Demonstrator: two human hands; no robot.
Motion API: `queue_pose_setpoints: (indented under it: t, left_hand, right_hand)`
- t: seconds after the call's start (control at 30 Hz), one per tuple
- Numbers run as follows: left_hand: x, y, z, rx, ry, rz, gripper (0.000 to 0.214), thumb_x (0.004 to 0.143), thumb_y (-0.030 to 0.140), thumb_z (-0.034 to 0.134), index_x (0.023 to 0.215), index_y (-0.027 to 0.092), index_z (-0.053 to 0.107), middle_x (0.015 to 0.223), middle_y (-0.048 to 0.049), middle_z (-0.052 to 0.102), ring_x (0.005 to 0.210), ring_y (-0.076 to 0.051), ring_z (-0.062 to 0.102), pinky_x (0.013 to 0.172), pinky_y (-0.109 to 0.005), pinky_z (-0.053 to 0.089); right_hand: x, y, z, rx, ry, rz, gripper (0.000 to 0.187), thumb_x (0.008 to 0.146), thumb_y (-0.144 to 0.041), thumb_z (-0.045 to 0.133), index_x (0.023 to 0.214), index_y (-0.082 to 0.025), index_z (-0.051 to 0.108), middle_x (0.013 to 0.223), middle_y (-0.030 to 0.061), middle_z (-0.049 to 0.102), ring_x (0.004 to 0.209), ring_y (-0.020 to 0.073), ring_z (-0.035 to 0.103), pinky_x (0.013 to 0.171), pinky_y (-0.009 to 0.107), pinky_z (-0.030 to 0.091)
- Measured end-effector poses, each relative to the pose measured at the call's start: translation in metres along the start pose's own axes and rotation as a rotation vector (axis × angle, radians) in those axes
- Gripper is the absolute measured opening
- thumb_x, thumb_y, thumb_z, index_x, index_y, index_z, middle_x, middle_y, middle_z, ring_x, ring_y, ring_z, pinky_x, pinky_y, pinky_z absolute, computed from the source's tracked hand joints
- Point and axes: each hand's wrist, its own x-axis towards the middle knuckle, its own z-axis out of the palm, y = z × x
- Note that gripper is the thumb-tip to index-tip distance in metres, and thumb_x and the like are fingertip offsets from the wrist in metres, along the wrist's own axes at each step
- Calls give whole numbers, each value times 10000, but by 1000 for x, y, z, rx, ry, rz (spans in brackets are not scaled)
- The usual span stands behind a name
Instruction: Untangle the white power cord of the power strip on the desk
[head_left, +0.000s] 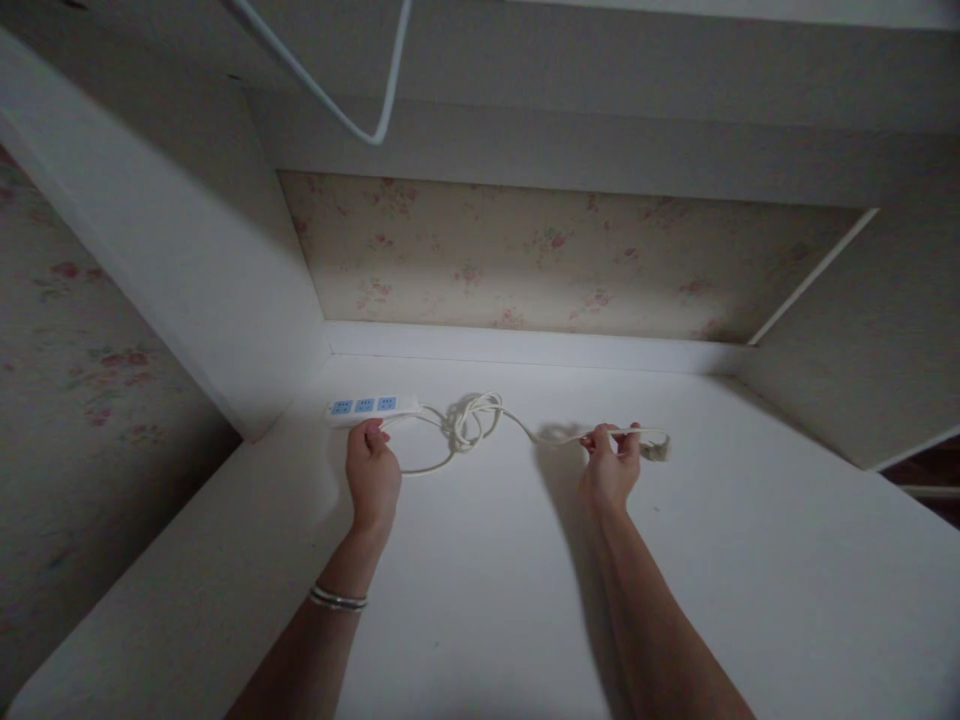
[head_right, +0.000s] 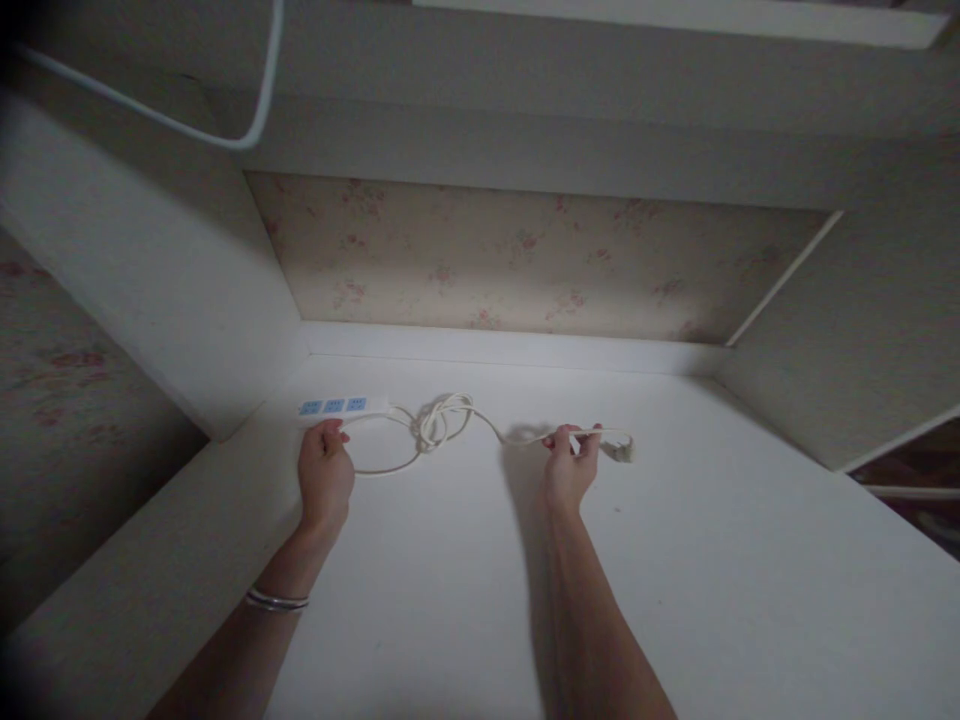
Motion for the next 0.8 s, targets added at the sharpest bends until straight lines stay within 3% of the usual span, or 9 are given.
queue_pose_setpoints:
  t: [0.1,0.23,0.33,0.43,0.53,0.63,0.7,0.8]
  left_hand:
    - [8,-1,-3,223,109,159,180,859,143,414,934,163,577,905,-66,548,918,-214,525,860,-366,404]
    - [2,6,-7,399,119,402,309,751,14,454,970,156,620,1054,-133,552,1094,-283,487,969,-467,352]
    - [-14,12,-6,399,-93,551,347,703,-19,479,883,210,667,1105,-105,586,1170,-294,485,1058,-516,254]
    - [-31,16,1,262,-433,612,347,718,-8,481,812,259,683,1104,-51,635,1175,-257,523,1103,-486,243]
    - [-45,17,12,93,-597,515,359,762,27,458,878,276,689,1142,-49,635,1138,-232,555,1060,-423,353]
    - [-50,11,23,17,-561,378,378,772,75,502,1074,255,640,1227,-75,577,1211,-239,496,1085,-420,334]
    - [-49,3,30,-4,-540,261,429,772,130,562,1191,223,567,1290,-102,528,1254,-253,456,1084,-440,329]
    - [-46,-7,38,-125,-634,-11,506,781,196,607,1272,192,483,1342,-135,498,1256,-249,464,1064,-429,344]
  right_hand:
    - [8,5,-6,-47,66,-16,420,733,-418,655,1090,-218,562,963,-14,538,636,58,542,699,262,515]
    - [4,0,-5,-44,109,-33,635,705,-373,701,1266,-216,449,1152,46,494,881,123,604,810,300,507]
    - [-13,-8,2,-68,-14,-132,549,750,-341,664,1238,-203,454,1178,78,490,1030,172,585,890,348,485]
    - [-40,-15,10,-239,-312,-306,290,803,-304,601,1067,-191,562,1108,82,522,1003,183,570,907,385,480]
    - [-67,-19,17,-433,-719,-400,225,860,-256,508,1059,-191,591,1070,83,544,812,151,578,789,345,515]
    - [-86,-19,19,-532,-1031,-414,289,875,-205,459,1141,-195,569,1016,68,591,705,129,568,708,292,502]
    - [-91,-17,20,-557,-1098,-400,329,873,-204,459,1189,-195,548,1012,66,613,713,132,577,711,283,495]
    - [-91,-10,20,-551,-1033,-314,344,879,-245,458,1211,-187,528,1064,76,621,707,132,589,696,285,501]
